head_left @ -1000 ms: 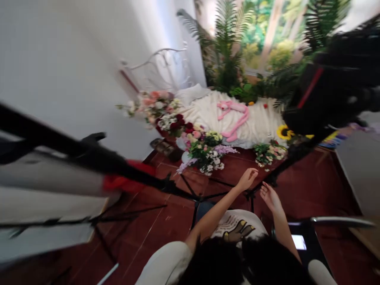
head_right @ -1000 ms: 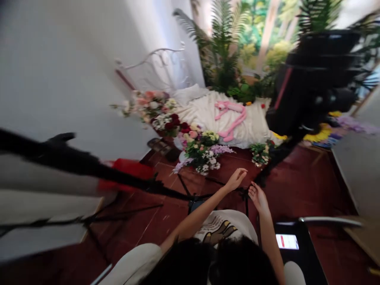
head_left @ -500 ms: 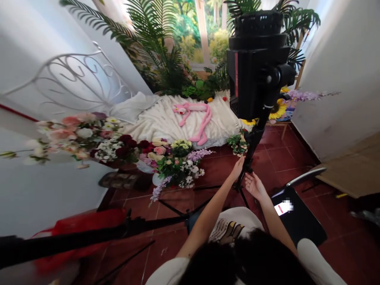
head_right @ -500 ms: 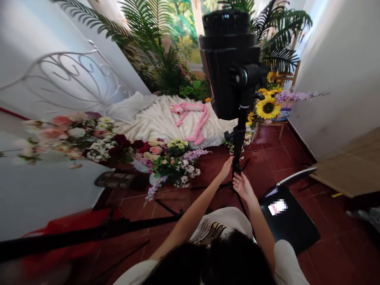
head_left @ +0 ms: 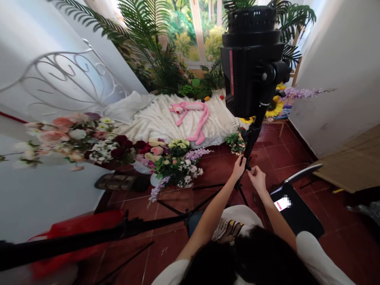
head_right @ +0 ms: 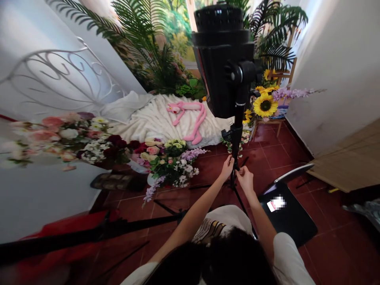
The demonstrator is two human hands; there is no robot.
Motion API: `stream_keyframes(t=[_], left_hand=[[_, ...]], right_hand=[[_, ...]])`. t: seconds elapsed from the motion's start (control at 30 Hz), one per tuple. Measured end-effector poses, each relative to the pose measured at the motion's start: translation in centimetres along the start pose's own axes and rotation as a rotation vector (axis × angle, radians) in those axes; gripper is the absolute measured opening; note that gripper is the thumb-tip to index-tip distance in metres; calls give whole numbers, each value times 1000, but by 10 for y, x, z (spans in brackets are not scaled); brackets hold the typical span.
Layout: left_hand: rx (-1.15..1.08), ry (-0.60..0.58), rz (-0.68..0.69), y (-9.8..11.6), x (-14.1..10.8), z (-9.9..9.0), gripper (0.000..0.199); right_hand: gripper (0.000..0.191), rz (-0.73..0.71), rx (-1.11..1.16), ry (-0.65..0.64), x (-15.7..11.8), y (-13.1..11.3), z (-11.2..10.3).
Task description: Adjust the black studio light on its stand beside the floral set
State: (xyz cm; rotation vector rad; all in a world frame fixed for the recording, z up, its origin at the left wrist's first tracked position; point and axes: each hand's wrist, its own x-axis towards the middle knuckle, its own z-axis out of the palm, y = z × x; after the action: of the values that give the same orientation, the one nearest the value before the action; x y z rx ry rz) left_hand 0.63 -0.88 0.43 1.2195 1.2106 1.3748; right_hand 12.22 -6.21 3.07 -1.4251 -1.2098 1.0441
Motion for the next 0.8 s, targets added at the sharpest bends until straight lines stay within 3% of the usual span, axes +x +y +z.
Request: stream_keyframes(t=[0.07,0.17,0.33,0.5,0.67,0.8], left_hand=[[0,2,-6,0,0,1,53],[3,-7,14,-1,1,1,52],[3,5,26,-7,3,1,54],[11,15,20,-7,1,2,51],[-35,22,-26,-5,-1,3,51],[-238,14,-121,-6,5,6,59]], right_hand=[[25,-120,-188,1,-2,-5,-4],[27,-174,-195,-43,3,-27,-12],[52,-455,4,44,30,-101,-7],[52,-553,-16,88,52,-155,16],[52,-551,-88,67,59,-156,16],[52,-504,-96,33,57,-120,16]])
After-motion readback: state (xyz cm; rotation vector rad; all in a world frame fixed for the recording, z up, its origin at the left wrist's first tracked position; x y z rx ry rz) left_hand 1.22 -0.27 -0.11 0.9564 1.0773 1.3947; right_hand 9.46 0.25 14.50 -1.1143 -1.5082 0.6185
